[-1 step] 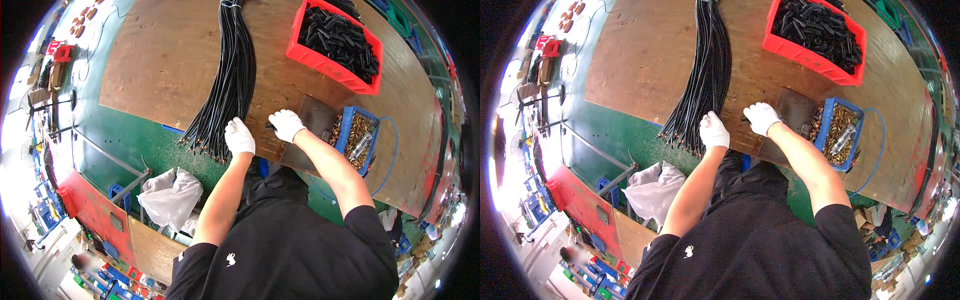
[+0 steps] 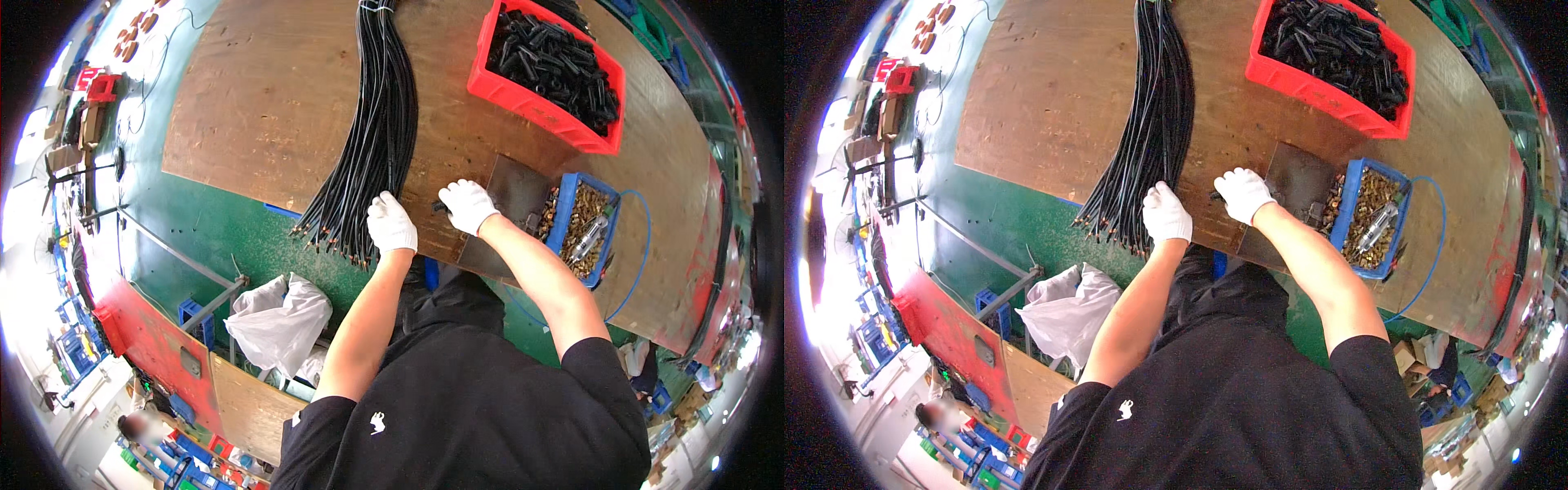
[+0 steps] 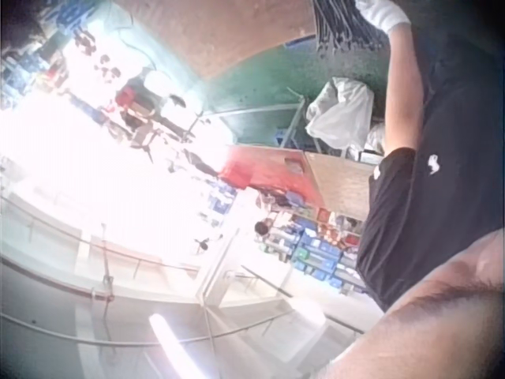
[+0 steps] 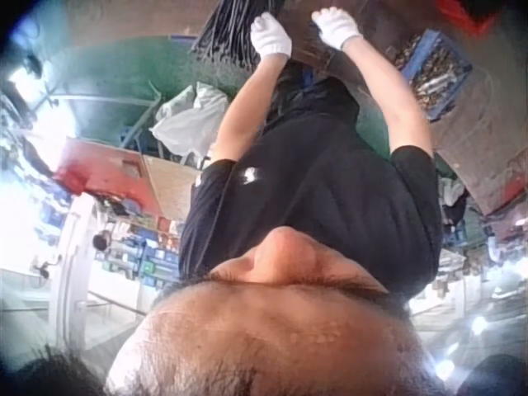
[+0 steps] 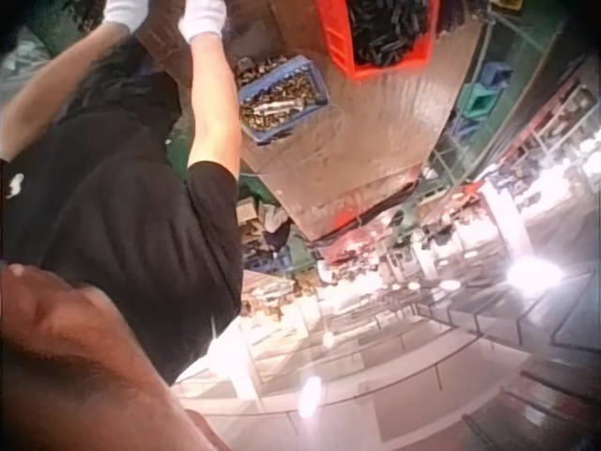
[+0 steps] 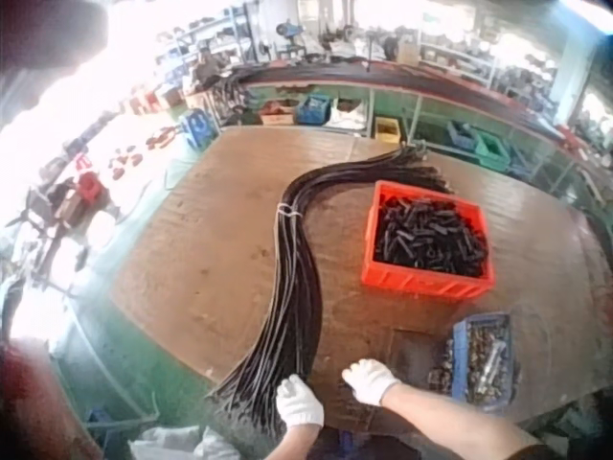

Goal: Assemble black cables by sliding plastic sleeves onto wires and attaching connector pins.

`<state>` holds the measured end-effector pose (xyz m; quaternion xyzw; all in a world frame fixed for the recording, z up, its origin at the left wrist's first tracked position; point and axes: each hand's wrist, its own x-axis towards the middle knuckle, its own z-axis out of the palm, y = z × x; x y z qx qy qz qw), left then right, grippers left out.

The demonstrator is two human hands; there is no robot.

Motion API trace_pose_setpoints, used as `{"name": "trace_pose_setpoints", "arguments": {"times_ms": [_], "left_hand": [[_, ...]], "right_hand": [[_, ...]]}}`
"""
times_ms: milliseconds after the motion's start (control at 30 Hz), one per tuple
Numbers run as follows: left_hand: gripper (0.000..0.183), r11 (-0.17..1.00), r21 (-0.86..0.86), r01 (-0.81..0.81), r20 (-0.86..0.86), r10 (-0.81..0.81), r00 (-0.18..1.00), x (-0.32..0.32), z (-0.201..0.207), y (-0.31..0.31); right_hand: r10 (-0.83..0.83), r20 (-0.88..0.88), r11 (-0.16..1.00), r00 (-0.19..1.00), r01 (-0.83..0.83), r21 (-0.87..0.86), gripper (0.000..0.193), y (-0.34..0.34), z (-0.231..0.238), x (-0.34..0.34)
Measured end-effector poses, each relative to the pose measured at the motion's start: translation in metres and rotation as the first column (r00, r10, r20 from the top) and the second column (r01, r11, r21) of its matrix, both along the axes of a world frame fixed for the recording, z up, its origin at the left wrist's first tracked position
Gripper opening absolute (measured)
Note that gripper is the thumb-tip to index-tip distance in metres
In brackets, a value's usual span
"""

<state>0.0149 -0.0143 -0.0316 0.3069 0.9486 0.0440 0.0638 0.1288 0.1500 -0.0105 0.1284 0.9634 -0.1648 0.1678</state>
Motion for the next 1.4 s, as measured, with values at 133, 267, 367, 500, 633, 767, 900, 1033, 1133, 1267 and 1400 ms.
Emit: {"name": "trace_pose_setpoints", "arguments": {"times_ms": [133, 267, 367, 500, 633, 767, 900, 1033, 1133, 1267, 1400], "left_hand": [[0.021, 0.988, -0.150, -0.033, 0.097, 0.048, 0.994, -0.004, 0.019, 0.016], [0.023, 0.954, -0.250, -0.165, 0.216, 0.222, 0.951, -0.005, 0.016, 0.034], [0.021, 0.950, -0.226, -0.214, 0.266, 0.272, 0.925, 0.001, 0.011, 0.037], [0.023, 0.964, -0.124, -0.236, 0.392, 0.266, 0.881, 0.000, 0.015, 0.029], [0.033, 0.966, 0.038, -0.257, 0.535, 0.197, 0.821, -0.014, 0.011, 0.016], [0.048, 0.992, -0.011, -0.124, 0.443, 0.116, 0.889, -0.001, 0.016, 0.020], [0.048, 0.987, -0.087, -0.136, 0.475, 0.161, 0.865, 0.007, 0.013, 0.034], [0.037, 0.981, -0.090, -0.174, 0.585, 0.193, 0.787, -0.004, 0.011, 0.036], [0.030, 0.850, -0.052, -0.524, 0.969, 0.171, 0.181, -0.026, -0.004, 0.026], [0.019, 0.837, -0.201, -0.508, 0.948, 0.036, -0.316, -0.051, 0.024, 0.016], [0.016, 0.827, -0.081, -0.557, 0.952, -0.100, -0.288, -0.048, 0.029, 0.010]], "right_hand": [[-0.082, -0.040, 0.997, 0.996, 0.083, 0.010, 0.022, -0.012, -0.008, 0.011], [-0.224, 0.047, 0.974, 0.973, 0.225, -0.013, 0.023, -0.018, 0.002, 0.001], [-0.576, 0.125, 0.766, 0.808, 0.587, -0.260, 0.032, -0.016, 0.006, 0.005], [-0.821, 0.149, 0.393, 0.552, 0.734, -0.553, 0.046, -0.033, 0.007, 0.042], [-0.845, 0.387, -0.084, 0.369, 0.623, -0.778, 0.045, -0.054, -0.002, 0.081], [-0.860, 0.353, -0.023, 0.367, 0.665, -0.747, 0.046, -0.077, -0.003, 0.102], [-0.871, 0.393, -0.129, 0.296, 0.633, -0.763, 0.046, -0.092, -0.004, 0.103], [-0.859, 0.428, -0.191, 0.282, 0.598, -0.778, 0.046, -0.096, 0.006, 0.097], [-0.847, 0.427, -0.206, 0.317, 0.545, -0.813, 0.045, -0.096, 0.012, 0.099], [-0.822, 0.398, -0.194, 0.407, 0.456, -0.868, 0.042, -0.098, 0.034, 0.111], [-0.755, 0.493, -0.300, 0.433, 0.440, -0.847, 0.041, -0.106, 0.047, 0.123]]}}
